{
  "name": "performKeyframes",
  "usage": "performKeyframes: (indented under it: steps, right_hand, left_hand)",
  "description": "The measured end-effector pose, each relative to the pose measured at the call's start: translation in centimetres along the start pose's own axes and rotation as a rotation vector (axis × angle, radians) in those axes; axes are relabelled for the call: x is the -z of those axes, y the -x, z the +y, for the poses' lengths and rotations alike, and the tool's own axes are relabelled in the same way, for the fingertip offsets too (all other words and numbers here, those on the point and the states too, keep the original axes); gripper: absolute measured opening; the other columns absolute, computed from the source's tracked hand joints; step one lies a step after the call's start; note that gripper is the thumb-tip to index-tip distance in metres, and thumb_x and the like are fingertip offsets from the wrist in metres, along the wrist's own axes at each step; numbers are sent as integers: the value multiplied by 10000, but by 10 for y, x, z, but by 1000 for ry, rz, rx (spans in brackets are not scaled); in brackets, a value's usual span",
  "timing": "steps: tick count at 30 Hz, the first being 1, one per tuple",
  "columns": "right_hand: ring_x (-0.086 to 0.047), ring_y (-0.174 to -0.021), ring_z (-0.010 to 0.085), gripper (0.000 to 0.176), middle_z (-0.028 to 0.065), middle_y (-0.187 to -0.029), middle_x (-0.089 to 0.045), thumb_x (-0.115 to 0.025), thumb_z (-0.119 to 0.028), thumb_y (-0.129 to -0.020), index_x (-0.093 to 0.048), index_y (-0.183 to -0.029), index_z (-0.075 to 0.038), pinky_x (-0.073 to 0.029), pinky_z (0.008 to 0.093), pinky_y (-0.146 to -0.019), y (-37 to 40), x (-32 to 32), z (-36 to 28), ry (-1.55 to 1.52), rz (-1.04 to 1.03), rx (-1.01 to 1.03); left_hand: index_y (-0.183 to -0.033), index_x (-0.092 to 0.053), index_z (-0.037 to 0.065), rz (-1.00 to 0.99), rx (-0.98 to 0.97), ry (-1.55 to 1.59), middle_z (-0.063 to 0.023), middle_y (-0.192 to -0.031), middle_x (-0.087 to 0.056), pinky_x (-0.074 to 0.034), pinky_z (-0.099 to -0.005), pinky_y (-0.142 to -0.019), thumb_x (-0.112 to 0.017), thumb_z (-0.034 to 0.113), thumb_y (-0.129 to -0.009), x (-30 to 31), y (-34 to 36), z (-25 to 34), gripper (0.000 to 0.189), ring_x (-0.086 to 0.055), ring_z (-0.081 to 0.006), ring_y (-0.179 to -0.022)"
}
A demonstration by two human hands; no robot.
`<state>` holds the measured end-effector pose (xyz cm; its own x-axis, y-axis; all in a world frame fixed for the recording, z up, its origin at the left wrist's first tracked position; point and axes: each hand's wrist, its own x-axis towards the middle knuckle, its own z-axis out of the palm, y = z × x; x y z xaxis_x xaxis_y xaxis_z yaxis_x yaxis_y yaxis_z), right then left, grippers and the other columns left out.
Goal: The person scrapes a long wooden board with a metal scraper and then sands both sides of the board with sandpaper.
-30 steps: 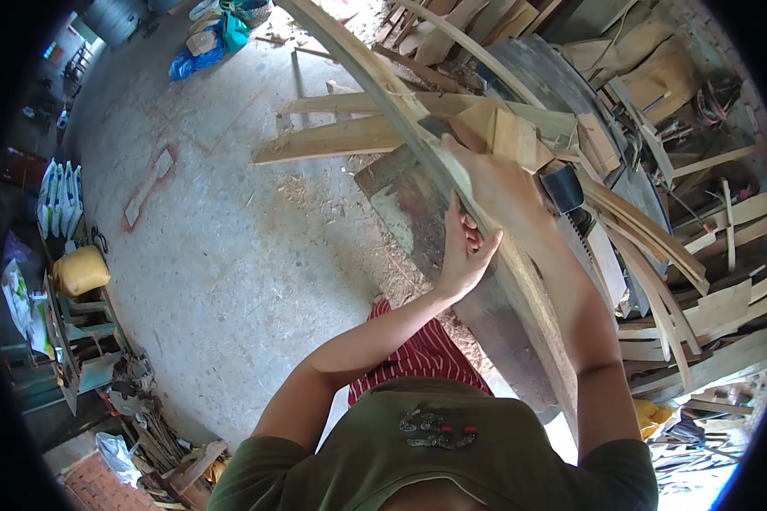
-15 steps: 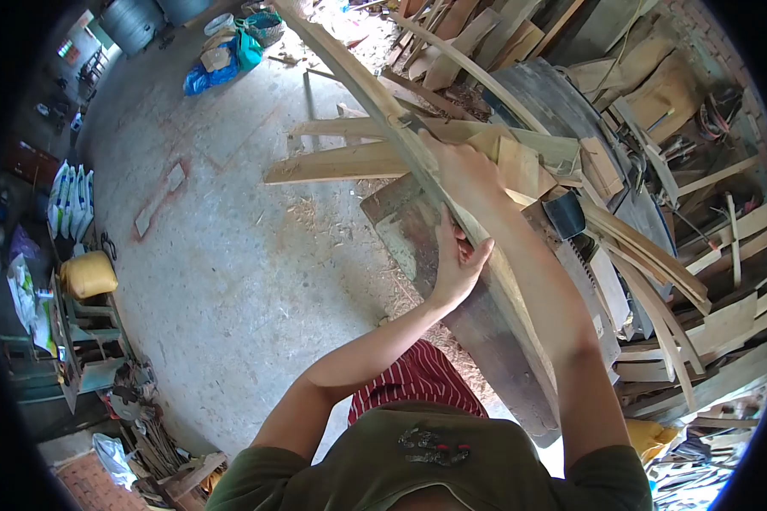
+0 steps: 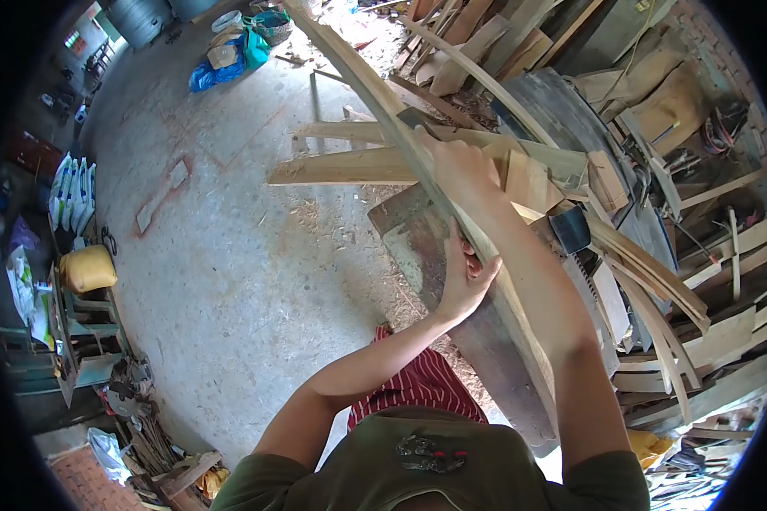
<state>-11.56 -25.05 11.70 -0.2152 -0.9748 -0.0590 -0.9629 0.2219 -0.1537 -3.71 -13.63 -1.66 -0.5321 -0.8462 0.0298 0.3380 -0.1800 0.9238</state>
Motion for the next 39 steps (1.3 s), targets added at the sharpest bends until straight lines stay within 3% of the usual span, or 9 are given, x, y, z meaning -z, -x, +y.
performKeyframes:
  steps: [4, 15, 17, 23, 26, 32, 34, 36, 39]
  right_hand:
    - [-682, -942, 410, 679, 214, -1058, -677, -491, -21, -861, -406, -1487, -269, -564, 506, -791, 62, -9, 16, 64, -14, 42]
    - [-701, -910, 385, 690, 225, -1038, -665, -522, -48, -875, -353, -1508, -262, -578, 493, -762, 10, 1, 0, 57, -69, 40]
    - [-682, -962, 404, 656, 279, -1287, -552, -445, -4, -880, -429, -1478, -272, -557, 496, -834, 54, -1, 12, 30, -36, 39]
    - [-663, -913, 456, 646, 266, -1312, -536, -479, -6, -864, -446, -1469, -230, -527, 509, -837, 49, -12, 21, -109, -24, 14]
    - [-649, -939, 468, 631, 265, -1265, -572, -458, 11, -880, -438, -1473, -205, -513, 509, -860, 17, 1, 10, -135, -76, -69]
    - [-649, -969, 433, 510, 285, -1063, -643, -440, -63, -965, -463, -1459, -184, -499, 490, -851, 66, -18, 39, -226, -6, -12]
    - [-640, -1022, 421, 504, 285, -1157, -617, -469, -76, -969, -463, -1462, -181, -485, 465, -879, 52, -14, 38, -344, 35, -12]
    - [-608, -1119, 408, 527, 281, -1243, -585, -477, -35, -961, -457, -1467, -181, -460, 449, -940, 39, 6, 35, -367, -186, -100]
    - [-580, -1167, 410, 515, 263, -1331, -546, -466, -71, -984, -430, -1483, -193, -451, 431, -982, 57, -35, 70, -382, 62, 102]
  left_hand:
    - [-1575, 55, 86, -17, -79, 49, -15, -1138, -379, -415, -193, -694, -693, 49, -896, 3, -1, -27, 1011, -447, -57, -860]
    - [-1550, 86, -13, -17, 5, 87, -42, -1063, -314, -403, -192, -696, -729, 139, -902, 2, 3, 0, 1052, -402, -82, -818]
    - [-1573, 77, 88, -34, -52, 22, -34, -1146, -383, -442, -205, -711, -702, 95, -909, 4, 1, -11, 1023, -465, -66, -844]
    - [-1572, 76, 81, -19, -20, 50, -30, -1115, -374, -440, -195, -705, -718, 95, -900, 1, 0, -9, 1040, -460, -63, -853]
    - [-1545, 84, -30, -15, 19, -23, -43, -1078, -313, -420, -202, -690, -746, 174, -894, 2, 0, 1, 1075, -408, -78, -834]
    - [-1554, 86, 21, -5, -60, -19, -46, -1122, -378, -428, -204, -704, -715, 110, -906, 2, 2, -19, 1034, -457, -78, -848]
    - [-1551, 92, 17, -28, -9, -66, -50, -1126, -393, -441, -213, -715, -711, 121, -912, 3, 3, -3, 1032, -477, -89, -868]
    - [-1554, 87, 27, -39, 37, 16, -46, -1126, -397, -439, -217, -708, -705, 134, -919, 0, 1, 9, 1021, -480, -91, -876]
    - [-1558, 86, 44, -38, -1, -52, -50, -1131, -417, -442, -212, -697, -703, 139, -920, -1, 4, -3, 1019, -501, -85, -891]
